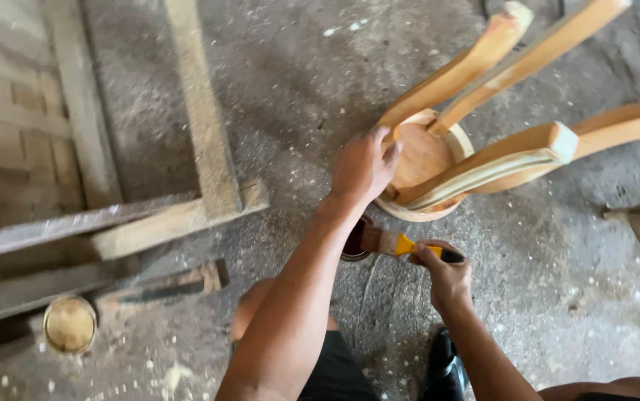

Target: The person stains a small wooden stool with a brush. They apply the stain to the top surface and the four curved legs, eventually flipping the stool upside down to coat the lower frame and undersides.

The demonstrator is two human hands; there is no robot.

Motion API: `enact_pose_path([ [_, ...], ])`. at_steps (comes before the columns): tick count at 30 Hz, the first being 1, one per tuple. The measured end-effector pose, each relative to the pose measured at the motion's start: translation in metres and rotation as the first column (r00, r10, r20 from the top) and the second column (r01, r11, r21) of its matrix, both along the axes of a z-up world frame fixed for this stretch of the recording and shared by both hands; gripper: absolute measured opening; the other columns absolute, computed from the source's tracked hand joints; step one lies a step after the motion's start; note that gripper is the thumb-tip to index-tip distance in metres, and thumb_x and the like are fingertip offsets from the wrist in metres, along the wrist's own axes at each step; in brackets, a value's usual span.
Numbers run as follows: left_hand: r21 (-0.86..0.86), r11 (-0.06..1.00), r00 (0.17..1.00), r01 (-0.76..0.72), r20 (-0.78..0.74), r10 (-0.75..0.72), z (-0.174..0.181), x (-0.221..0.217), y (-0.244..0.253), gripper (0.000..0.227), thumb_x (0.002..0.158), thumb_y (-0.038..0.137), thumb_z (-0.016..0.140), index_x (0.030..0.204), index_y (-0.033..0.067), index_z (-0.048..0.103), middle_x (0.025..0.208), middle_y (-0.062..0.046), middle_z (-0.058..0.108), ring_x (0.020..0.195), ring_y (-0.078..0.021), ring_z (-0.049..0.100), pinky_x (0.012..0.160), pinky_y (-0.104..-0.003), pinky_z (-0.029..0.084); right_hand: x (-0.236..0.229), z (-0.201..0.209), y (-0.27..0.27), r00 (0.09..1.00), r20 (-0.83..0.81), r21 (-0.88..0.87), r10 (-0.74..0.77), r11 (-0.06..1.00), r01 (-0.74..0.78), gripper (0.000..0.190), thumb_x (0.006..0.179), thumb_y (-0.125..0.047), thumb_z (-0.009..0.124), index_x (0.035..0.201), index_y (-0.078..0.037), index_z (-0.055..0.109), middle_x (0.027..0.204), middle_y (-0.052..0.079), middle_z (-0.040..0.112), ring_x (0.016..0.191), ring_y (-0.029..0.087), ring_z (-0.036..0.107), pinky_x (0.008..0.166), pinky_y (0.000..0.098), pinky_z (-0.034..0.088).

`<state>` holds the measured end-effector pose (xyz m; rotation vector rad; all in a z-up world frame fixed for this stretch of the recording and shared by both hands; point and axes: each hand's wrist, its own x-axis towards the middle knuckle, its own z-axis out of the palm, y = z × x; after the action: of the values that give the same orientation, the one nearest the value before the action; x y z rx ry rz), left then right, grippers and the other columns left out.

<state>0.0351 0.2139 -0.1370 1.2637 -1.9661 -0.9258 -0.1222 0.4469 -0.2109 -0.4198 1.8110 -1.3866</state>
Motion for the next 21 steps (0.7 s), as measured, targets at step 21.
enact_pose_path([
  [21,0.017,0.998,0.998,0.065,-0.003,-0.065,-0.024,-0.056,0.020,0.030,0.091,0.018,0.073,0.116,0.0033,0.069,0.100,-0.018,0.074,0.088,-0.0315,0.073,0.078,-0.040,0.058,-0.132,-0.100,-0.154,0.959,-0.266,-0.061,0.095,0.991,-0.115,0.032,0.089,-0.010,0.068,0.120,-0.009,0.062,0.103,0.005,0.071,0.093,0.023,0.071,0.076,0.0380,0.061],
])
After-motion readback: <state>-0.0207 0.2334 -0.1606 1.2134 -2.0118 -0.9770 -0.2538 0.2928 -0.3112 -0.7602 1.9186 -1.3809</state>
